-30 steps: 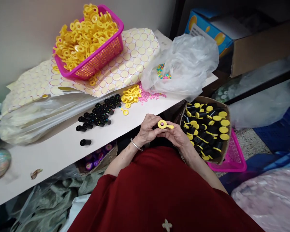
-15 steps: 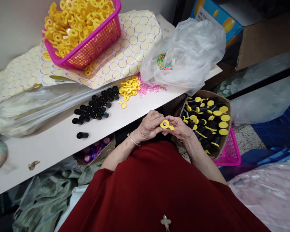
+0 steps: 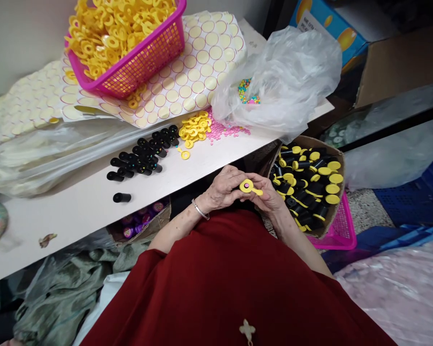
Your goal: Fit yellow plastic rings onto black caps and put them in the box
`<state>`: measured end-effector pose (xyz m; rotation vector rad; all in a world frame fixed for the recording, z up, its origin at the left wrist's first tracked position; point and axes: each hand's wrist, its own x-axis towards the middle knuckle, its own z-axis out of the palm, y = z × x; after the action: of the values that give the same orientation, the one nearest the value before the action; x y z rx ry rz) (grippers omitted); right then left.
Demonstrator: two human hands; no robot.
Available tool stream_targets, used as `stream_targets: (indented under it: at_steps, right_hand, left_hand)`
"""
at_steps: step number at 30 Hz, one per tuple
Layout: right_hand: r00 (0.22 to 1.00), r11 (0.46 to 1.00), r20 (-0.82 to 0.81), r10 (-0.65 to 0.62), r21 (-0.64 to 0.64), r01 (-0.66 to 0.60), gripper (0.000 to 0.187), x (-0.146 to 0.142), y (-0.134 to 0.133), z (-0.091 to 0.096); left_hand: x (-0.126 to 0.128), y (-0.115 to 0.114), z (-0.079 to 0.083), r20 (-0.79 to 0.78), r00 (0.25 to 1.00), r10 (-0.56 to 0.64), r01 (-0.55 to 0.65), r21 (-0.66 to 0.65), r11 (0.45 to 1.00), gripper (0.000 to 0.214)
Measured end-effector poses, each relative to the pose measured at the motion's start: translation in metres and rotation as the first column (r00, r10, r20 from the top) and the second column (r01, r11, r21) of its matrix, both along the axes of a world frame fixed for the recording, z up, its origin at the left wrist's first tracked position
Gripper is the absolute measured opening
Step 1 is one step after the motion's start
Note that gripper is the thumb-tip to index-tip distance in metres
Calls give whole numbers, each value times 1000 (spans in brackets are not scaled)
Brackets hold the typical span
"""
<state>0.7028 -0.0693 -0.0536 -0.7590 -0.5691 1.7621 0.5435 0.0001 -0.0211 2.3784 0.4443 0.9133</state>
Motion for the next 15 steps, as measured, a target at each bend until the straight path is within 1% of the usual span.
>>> stream_targets:
  at_steps: [4, 7, 11, 15]
  right_hand:
    - [995, 999, 94, -35, -37, 38, 67, -2, 0, 8]
    - [988, 999, 156, -21, -41, 28, 63, -1, -2, 10]
    - [977, 999, 214, -4, -47, 14, 57, 1, -5, 9]
    - [978, 998, 211, -12, -56, 24, 51, 0, -8, 8]
  left_hand:
    - [0, -5, -2, -87, 996, -21, 27, 67, 997, 34]
    - [0, -10, -4, -131, 991, -4, 21, 124, 992, 30]
    - [1, -14, -9, -106, 994, -12, 33, 193, 981, 23]
    - [3, -17, -12, -89, 996, -28, 45, 191, 981, 21]
